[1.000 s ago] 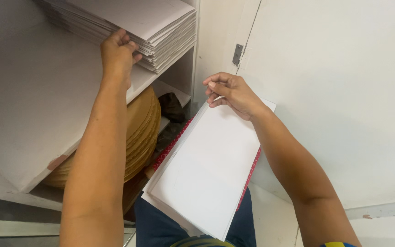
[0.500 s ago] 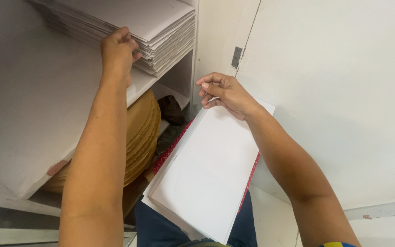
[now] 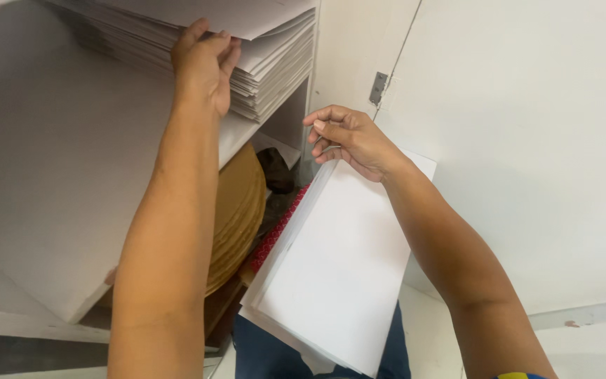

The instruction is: The person takes white rectangular sheets one by one from a stack on a shelf and places them onto another stack on their lap.

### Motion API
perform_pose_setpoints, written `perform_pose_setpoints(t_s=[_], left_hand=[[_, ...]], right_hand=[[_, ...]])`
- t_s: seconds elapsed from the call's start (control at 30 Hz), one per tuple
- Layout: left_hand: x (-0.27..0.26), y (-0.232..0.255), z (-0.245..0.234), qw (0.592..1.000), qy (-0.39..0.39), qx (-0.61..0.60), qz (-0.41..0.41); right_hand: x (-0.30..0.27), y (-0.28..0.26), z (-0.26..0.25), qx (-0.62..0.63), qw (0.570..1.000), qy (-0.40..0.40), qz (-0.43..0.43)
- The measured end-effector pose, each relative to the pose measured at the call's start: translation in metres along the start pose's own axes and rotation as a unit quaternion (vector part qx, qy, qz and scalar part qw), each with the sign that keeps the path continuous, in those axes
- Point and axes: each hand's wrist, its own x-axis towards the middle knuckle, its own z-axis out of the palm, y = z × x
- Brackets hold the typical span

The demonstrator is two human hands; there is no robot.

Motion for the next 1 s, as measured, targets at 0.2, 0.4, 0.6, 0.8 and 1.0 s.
perform_pose_setpoints(t_s=[0.2,0.4,0.6,0.8,1.0], left_hand=[[0.032,-0.005,-0.005,0.999,-0.003,-0.042,0.014],[0.035,0.003,-0.005,0.999,-0.033,0.026,-0.022],[0.045,0.002,0.001,0.990,0.026,0.139,0.007],[0.046,0.006,-0.009,0.989,0.035,0.115,0.082],[0.045,-0.003,-0.024,0.932,0.107,0.336,0.086]], right_hand=[[0.005,-0.002,0.009,0.024,0.999,0.015,-0.016],[0.007,0.012,0.008,0.040,0.999,0.030,-0.014],[-0.008,0.007,0.014,0.033,0.998,0.047,-0.016],[-0.032,0.009,0.013,0.024,0.998,0.049,-0.016],[-0.057,0.008,0.008,-0.014,0.999,0.046,-0.009]])
